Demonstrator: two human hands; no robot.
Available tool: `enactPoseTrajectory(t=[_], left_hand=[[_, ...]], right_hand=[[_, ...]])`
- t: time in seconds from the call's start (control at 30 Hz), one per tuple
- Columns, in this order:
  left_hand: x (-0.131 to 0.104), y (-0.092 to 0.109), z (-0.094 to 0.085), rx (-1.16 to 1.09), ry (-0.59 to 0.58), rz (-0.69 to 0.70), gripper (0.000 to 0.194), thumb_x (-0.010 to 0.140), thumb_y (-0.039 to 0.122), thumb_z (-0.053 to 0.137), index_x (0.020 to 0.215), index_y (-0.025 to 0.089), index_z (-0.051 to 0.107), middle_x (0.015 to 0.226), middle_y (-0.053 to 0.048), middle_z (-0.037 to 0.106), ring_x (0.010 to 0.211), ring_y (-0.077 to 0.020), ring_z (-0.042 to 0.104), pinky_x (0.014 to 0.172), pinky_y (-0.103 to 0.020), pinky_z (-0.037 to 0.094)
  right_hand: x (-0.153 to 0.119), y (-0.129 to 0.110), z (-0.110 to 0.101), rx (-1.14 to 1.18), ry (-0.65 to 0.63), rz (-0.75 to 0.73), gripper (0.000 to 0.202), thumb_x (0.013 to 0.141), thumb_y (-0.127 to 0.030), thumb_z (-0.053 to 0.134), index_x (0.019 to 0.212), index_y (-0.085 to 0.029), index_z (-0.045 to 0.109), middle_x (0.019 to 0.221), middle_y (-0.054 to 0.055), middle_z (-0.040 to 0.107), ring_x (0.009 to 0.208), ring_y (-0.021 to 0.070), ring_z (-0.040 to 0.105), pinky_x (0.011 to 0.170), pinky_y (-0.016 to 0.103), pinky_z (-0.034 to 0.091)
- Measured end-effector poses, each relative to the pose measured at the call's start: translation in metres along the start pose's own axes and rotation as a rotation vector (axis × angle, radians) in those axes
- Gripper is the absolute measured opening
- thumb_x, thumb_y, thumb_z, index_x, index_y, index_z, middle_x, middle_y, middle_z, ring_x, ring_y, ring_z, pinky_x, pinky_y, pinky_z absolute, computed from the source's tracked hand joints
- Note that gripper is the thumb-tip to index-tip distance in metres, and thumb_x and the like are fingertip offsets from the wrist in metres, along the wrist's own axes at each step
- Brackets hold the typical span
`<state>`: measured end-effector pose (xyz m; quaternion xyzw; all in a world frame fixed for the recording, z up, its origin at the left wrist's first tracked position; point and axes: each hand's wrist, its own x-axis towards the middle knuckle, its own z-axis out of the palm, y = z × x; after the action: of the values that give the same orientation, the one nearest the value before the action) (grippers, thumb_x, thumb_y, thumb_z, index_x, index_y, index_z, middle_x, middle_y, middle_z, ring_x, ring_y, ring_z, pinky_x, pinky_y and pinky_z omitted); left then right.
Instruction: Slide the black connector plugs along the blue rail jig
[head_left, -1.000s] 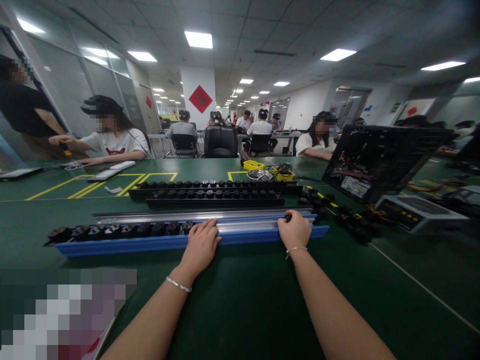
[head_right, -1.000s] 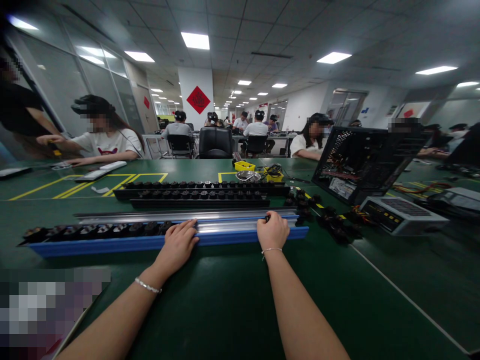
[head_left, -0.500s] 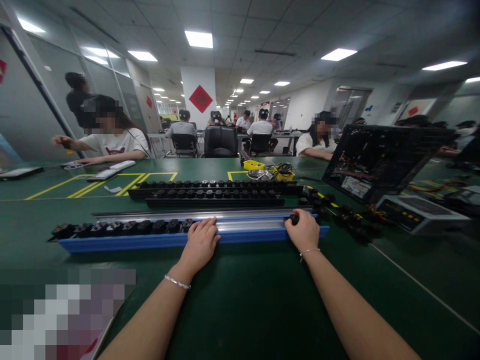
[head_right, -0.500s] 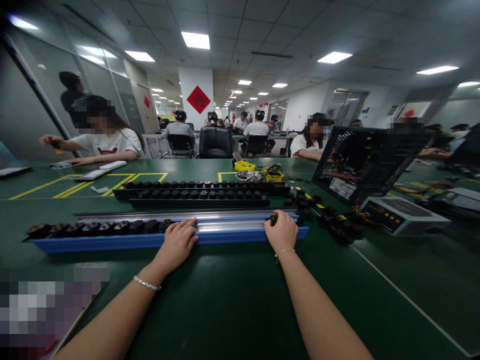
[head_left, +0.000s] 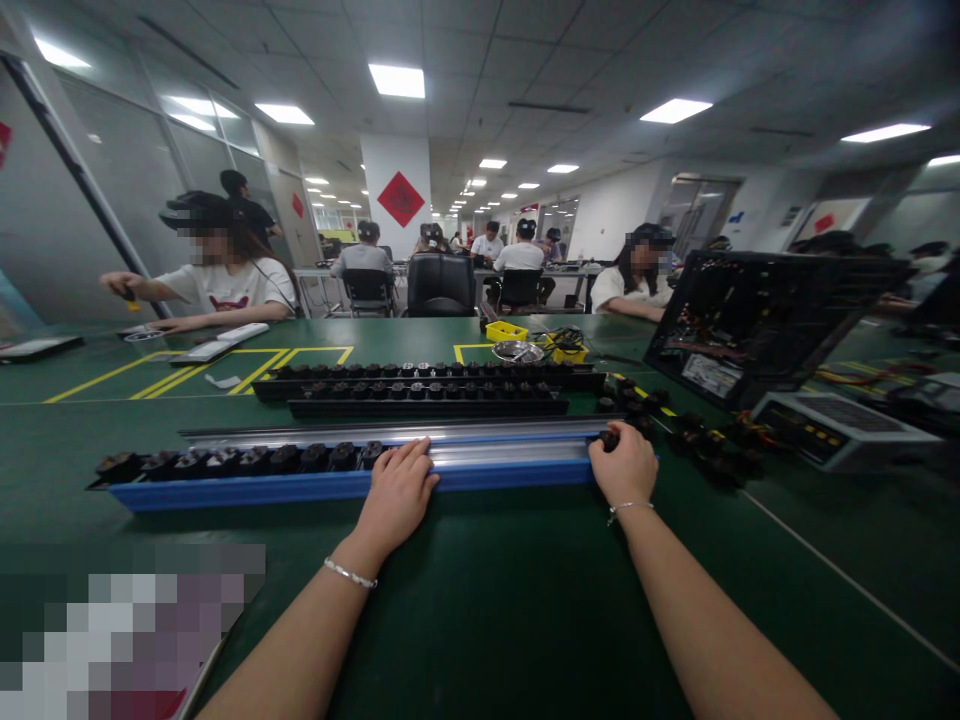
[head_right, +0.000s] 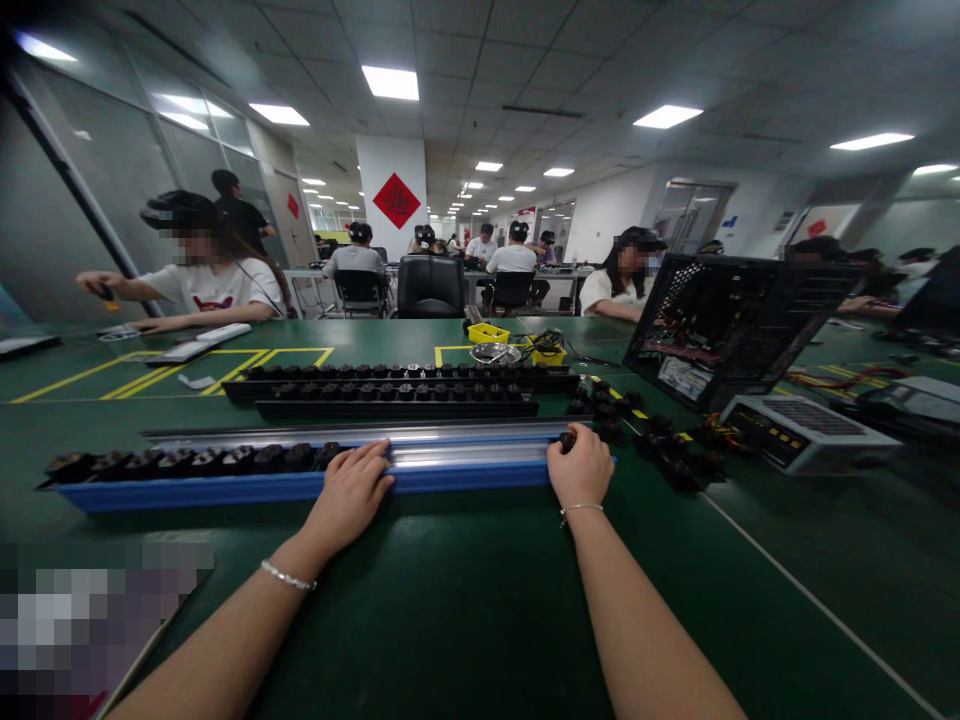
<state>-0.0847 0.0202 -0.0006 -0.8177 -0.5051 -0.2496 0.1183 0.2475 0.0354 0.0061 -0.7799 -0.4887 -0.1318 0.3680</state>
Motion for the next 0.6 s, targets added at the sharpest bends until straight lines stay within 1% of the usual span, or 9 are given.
enactPoseTrajectory(t=[0.2, 0.4, 0.5, 0.6], left_hand=[[0.000, 0.000, -0.001, -0.002, -0.008, -0.003, 0.020, 0.089, 0.030, 0.039, 0.090, 0.021, 0.057, 0.130, -0.009, 0.055, 0.123, -0.0237, 0.046, 0.099, -0.045, 0.034], [0.000, -0.001, 0.000, -0.009, 0.000, -0.001, 0.020, 0.090, 0.029, 0.039, 0.092, 0.021, 0.057, 0.129, -0.009, 0.055, 0.123, -0.0239, 0.046, 0.098, -0.045, 0.034], [0.000, -0.001, 0.000, -0.012, 0.000, 0.000, 0.020, 0.090, 0.030, 0.039, 0.092, 0.021, 0.057, 0.130, -0.009, 0.055, 0.123, -0.0236, 0.046, 0.098, -0.045, 0.034], [0.000, -0.001, -0.001, -0.007, -0.002, 0.001, 0.020, 0.090, 0.029, 0.039, 0.092, 0.021, 0.057, 0.129, -0.009, 0.055, 0.123, -0.0235, 0.046, 0.098, -0.045, 0.035]], right_hand=[[0.004, 0.006, -0.003, -0.023, 0.005, 0.066, 0.037, 0.072, -0.025, 0.049, 0.106, -0.016, 0.058, 0.100, 0.011, 0.061, 0.092, 0.0247, 0.051, 0.083, 0.037, 0.036], [0.008, 0.014, -0.002, -0.037, 0.040, 0.117, 0.035, 0.072, -0.027, 0.048, 0.104, -0.016, 0.059, 0.099, 0.011, 0.062, 0.091, 0.0255, 0.050, 0.085, 0.039, 0.035], [0.010, 0.020, 0.000, 0.006, 0.035, 0.099, 0.036, 0.073, -0.028, 0.047, 0.104, -0.014, 0.058, 0.099, 0.012, 0.061, 0.091, 0.0256, 0.050, 0.083, 0.037, 0.037], [0.012, 0.024, 0.001, 0.036, 0.044, 0.082, 0.036, 0.073, -0.027, 0.047, 0.105, -0.013, 0.058, 0.099, 0.013, 0.061, 0.092, 0.0253, 0.050, 0.084, 0.037, 0.036]])
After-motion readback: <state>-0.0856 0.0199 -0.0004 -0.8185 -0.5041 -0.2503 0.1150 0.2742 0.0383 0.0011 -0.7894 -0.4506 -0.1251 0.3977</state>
